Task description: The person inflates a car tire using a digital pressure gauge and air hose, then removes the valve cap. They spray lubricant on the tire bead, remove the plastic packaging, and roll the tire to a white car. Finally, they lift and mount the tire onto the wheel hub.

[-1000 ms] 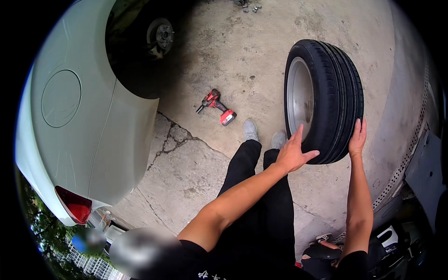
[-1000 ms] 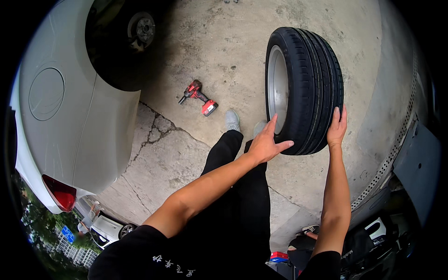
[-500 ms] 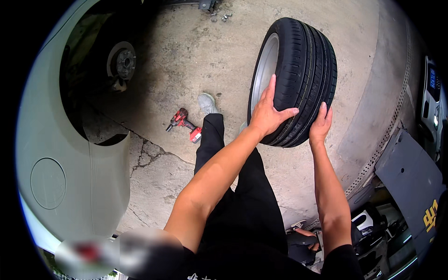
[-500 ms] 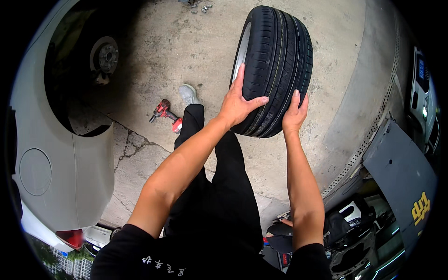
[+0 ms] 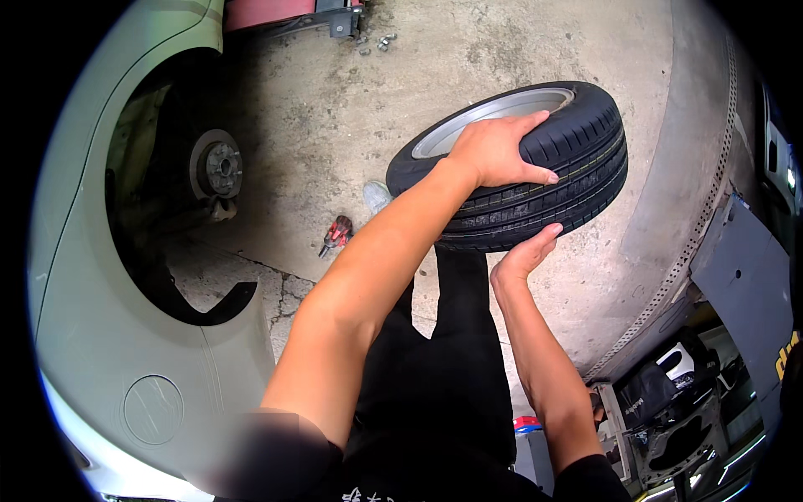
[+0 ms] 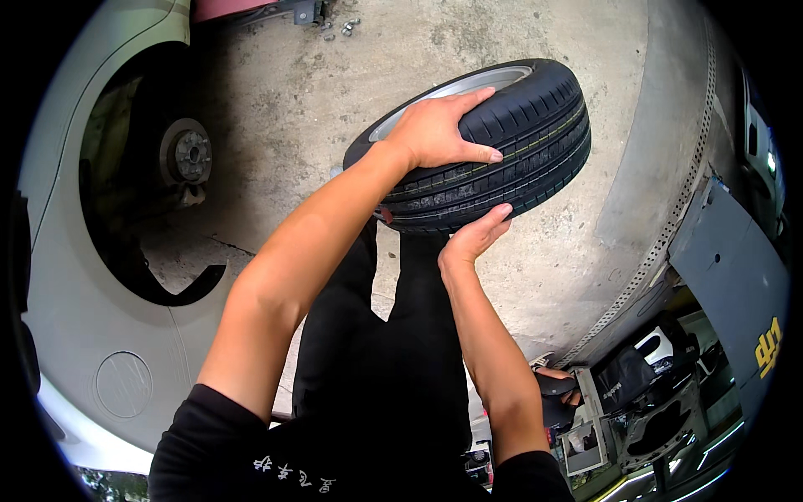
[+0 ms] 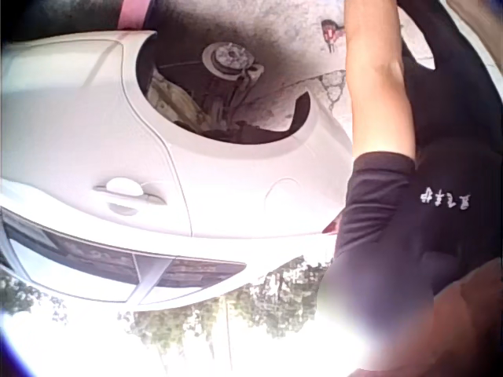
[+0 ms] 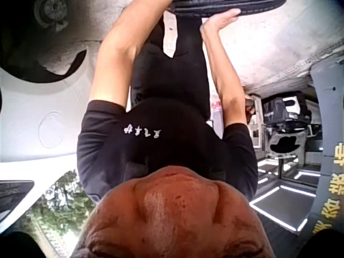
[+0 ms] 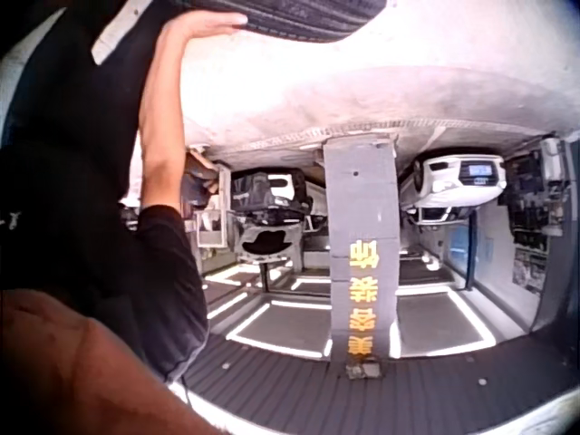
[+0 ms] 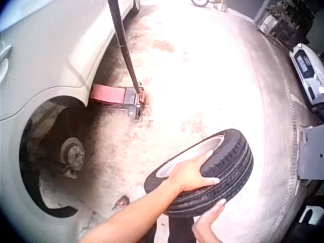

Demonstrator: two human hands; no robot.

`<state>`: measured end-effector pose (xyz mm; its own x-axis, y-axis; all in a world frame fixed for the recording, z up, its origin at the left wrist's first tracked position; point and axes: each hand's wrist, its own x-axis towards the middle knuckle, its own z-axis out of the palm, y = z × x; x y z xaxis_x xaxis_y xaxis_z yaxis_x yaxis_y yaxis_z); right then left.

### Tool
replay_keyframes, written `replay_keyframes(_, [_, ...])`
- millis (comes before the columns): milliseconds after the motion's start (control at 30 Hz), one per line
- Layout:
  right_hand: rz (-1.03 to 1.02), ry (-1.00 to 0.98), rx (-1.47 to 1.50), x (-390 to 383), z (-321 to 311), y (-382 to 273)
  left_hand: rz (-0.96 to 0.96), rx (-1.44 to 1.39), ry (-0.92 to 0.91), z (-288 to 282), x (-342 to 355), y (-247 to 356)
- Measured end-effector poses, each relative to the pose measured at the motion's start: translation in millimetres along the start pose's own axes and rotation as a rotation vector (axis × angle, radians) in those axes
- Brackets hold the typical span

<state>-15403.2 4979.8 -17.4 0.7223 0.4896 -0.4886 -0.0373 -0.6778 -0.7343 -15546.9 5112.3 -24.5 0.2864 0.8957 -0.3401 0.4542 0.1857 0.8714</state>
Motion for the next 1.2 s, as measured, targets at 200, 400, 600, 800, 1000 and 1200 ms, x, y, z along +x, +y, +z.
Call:
replay_keyframes(200, [0.876,-0.472,0.95,21,-53,11,0.172,0.106,-0.097,-29,-53,-52])
replay_keyframes(400, [0.966,-0.827,0.743,28,-17,69,0.11,0.182,-0.27,-68,-114,-96])
replay_keyframes(600, [0.985,-0.861,0.761,-13,6,102,-0.509,-0.031,-0.455,-71,-82,-83])
replay_keyframes(800, [0.988,-0.791,0.644,-52,32,97,-0.601,-0.166,-0.435,-68,-52,-101])
replay_keyframes(1000, [0.95,-0.826,0.532,-77,29,111,-0.644,-0.227,-0.318,-94,-115,-110])
replay_keyframes(1200, [1.06,-0.919,0.453,-89,58,153,-0.794,-0.254,-0.05,-140,-194,-133])
